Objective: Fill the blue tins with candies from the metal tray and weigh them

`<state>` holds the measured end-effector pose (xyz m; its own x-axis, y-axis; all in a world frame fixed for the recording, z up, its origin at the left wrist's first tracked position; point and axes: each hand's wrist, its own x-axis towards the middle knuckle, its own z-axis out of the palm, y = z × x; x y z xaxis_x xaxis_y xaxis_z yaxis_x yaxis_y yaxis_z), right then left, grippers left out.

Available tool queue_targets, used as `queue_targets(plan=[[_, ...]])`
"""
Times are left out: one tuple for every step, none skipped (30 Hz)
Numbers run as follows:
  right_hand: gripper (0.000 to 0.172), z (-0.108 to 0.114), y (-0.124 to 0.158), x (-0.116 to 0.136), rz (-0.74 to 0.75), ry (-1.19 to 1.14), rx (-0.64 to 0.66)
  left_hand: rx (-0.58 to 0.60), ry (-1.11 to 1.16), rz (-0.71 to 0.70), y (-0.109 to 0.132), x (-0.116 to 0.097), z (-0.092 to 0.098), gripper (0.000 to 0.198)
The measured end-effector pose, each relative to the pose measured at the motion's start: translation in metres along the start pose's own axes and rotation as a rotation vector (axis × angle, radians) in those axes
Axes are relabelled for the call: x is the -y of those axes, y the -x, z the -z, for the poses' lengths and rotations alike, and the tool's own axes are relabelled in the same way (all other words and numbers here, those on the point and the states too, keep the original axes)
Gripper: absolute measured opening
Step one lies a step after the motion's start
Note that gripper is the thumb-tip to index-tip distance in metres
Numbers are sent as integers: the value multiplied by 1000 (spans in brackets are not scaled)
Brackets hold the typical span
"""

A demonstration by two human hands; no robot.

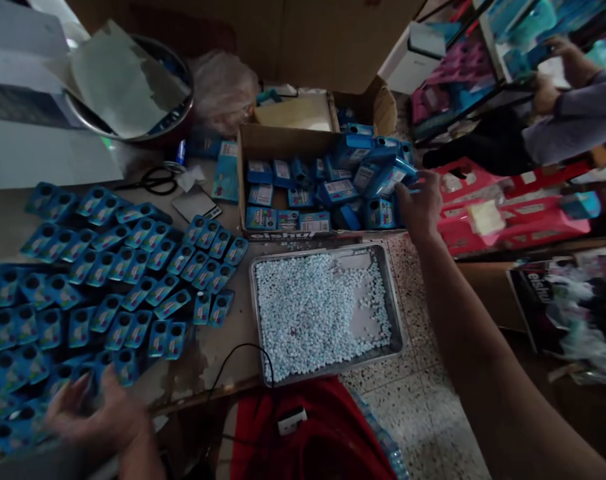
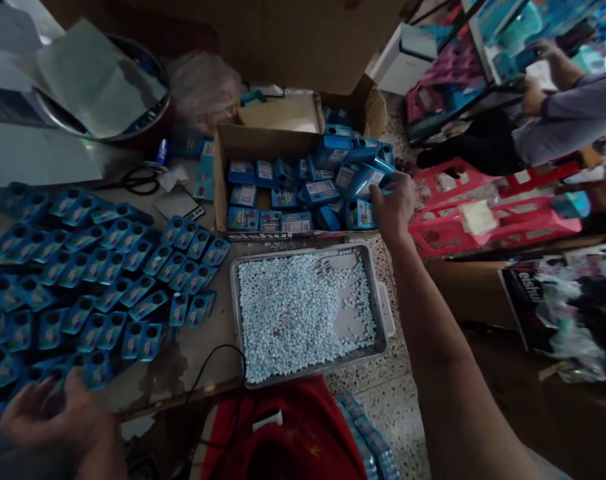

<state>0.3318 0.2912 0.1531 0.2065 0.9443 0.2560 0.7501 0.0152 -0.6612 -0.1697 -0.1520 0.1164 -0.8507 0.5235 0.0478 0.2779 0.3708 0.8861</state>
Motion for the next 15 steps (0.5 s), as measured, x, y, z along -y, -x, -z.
queue_targets(plan=[[32, -3, -18, -7, -22, 35, 4, -143, -68, -70, -6, -17, -30, 38], [29, -6, -33, -11, -13, 57, 25, -161, -111, -140, -12, -38, -66, 29], [25, -8, -45, -14, 34, 78, 61, -66, -77, -242, -15, -63, -108, 25], [24, -11, -55, -14, 116, 92, 107, 65, 4, -355, -15, -92, -154, 27], [23, -13, -63, -13, 217, 110, 176, 231, 65, -430, -9, -123, -202, 29], [20, -16, -70, -11, 320, 134, 260, 402, 115, -499, 1, -154, -251, 32], [13, -18, -77, -9, 405, 155, 344, 558, 133, -543, 15, -184, -299, 38], [8, -21, -82, -7, 458, 166, 413, 678, 91, -542, 31, -211, -344, 46], [11, -23, -88, -6, 488, 172, 463, 756, -9, -499, 48, -235, -384, 54], [12, -24, -93, -6, 504, 175, 491, 823, -137, -445, 64, -253, -417, 60], [8, -24, -97, -7, 513, 178, 499, 888, -248, -399, 78, -266, -444, 61], [5, -22, -100, -9, 520, 183, 494, 945, -329, -345, 88, -275, -463, 60], [15, -17, -101, -11, 529, 192, 492, 985, -384, -279, 94, -279, -476, 59], [24, -10, -101, -14, 536, 200, 483, 1005, -394, -210, 96, -280, -482, 56], [28, -1, -98, -17, 540, 205, 455, 998, -355, -147, 94, -279, -484, 53]])
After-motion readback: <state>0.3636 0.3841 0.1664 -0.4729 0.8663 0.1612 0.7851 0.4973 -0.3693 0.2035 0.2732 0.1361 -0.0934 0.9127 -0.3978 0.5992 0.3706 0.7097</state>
